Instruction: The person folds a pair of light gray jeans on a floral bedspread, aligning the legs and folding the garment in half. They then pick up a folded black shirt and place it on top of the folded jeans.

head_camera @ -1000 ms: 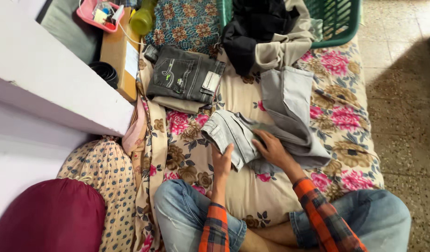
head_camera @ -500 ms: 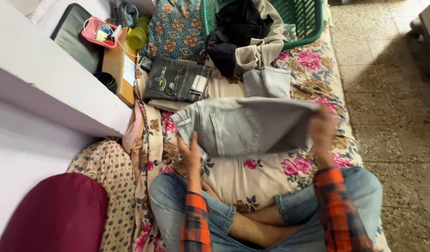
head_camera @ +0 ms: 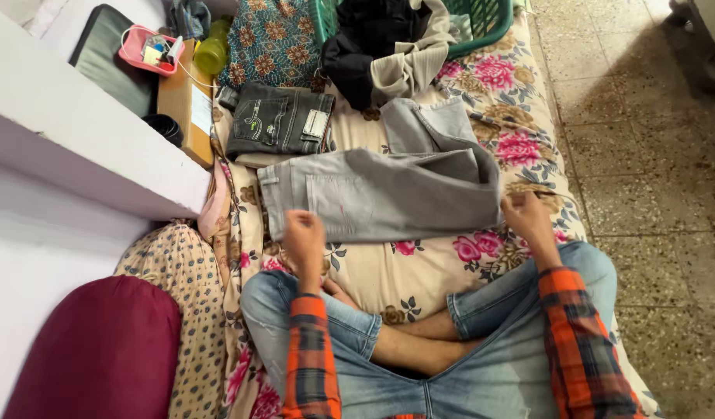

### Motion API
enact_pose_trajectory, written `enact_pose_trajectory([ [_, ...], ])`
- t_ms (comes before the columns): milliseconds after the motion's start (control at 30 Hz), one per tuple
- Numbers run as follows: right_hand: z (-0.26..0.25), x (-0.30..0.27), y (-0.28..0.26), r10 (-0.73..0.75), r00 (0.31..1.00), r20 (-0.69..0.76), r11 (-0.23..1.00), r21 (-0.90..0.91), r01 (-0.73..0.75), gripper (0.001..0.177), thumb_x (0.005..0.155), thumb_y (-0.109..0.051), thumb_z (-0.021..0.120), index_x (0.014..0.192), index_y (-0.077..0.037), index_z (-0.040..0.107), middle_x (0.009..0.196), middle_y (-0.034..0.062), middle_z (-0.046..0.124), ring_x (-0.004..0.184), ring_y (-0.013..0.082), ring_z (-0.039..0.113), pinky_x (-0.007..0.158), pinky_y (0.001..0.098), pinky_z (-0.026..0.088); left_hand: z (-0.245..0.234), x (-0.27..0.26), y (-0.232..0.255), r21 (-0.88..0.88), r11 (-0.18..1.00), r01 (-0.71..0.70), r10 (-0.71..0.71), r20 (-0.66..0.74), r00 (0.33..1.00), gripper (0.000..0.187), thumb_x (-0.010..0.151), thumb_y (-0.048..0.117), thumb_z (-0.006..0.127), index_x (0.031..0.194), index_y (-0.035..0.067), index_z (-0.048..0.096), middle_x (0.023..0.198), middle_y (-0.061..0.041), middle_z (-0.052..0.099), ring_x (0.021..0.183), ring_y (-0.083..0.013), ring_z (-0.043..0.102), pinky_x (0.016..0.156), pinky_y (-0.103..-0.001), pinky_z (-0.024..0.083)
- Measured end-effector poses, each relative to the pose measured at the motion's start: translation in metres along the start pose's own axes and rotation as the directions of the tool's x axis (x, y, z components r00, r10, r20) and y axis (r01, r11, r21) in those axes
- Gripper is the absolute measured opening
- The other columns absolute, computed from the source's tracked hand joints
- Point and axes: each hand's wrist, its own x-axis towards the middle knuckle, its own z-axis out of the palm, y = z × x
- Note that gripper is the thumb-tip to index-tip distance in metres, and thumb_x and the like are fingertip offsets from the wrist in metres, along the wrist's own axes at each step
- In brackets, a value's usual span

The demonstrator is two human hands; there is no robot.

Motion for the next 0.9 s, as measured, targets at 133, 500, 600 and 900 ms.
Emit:
enact_pose_trajectory([
  [133, 0.018, 0.026, 0.003, 0.134, 0.99, -0.043, 0.974, 0.193, -0.123, 0.07, 0.1, -0.064, 0.056, 0.122, 0.002, 0.063, 0.101, 0.0165, 0.071, 0.09, 0.0282, 0.069, 0.081, 0.0423, 0.056, 0.051, -0.045, -0.001, -0.144, 0.635, 0.759, -0.497, 0.676, 0.544, 0.05, 0.101, 0.043, 0.057, 0.098, -0.006, 0.064, 0.092, -0.027, 0.075, 0.08, -0.0365, 0.074, 0.06, -0.037, 0.061],
  [500, 0.027, 0.023, 0.058, 0.339, 0.872, 0.353, 0.123, 0.902, -0.413, 0.049, 0.103, -0.032, 0.061, 0.129, 0.004, 0.042, 0.118, 0.016, 0.046, 0.099, 0.022, 0.054, 0.098, 0.0381, 0.053, 0.085, -0.02, -0.104, -0.841, -0.221, 0.494, -0.528, 0.529, 0.664, 0.038, 0.086, 0.024, 0.072, 0.12, 0.009, 0.064, 0.121, -0.006, 0.065, 0.108, -0.0226, 0.061, 0.098, -0.043, 0.048],
  [600, 0.036, -0.004, 0.051, 0.317, 0.75, 0.58, 0.073, 0.774, -0.629, 0.058, 0.102, -0.041, 0.052, 0.133, 0.008, 0.044, 0.123, 0.0243, 0.055, 0.103, 0.0276, 0.059, 0.094, 0.0381, 0.047, 0.082, -0.004, -0.097, -0.843, -0.299, 0.447, -0.408, 0.536, 0.739, 0.038, 0.086, 0.021, 0.074, 0.12, 0.009, 0.064, 0.122, -0.004, 0.065, 0.112, -0.0231, 0.062, 0.099, -0.041, 0.049],
  [900, 0.117, -0.062, -0.025, 0.104, 0.729, 0.677, 0.155, 0.713, -0.684, 0.101, 0.089, -0.064, 0.054, 0.158, 0.001, 0.02, 0.153, 0.0259, 0.044, 0.147, 0.0378, 0.042, 0.121, 0.0453, 0.035, 0.081, 0.011, -0.069, -0.773, 0.026, 0.634, -0.555, 0.517, 0.652, 0.051, 0.089, 0.035, 0.071, 0.135, 0.015, 0.059, 0.133, -0.002, 0.063, 0.118, -0.021, 0.058, 0.096, -0.043, 0.046],
])
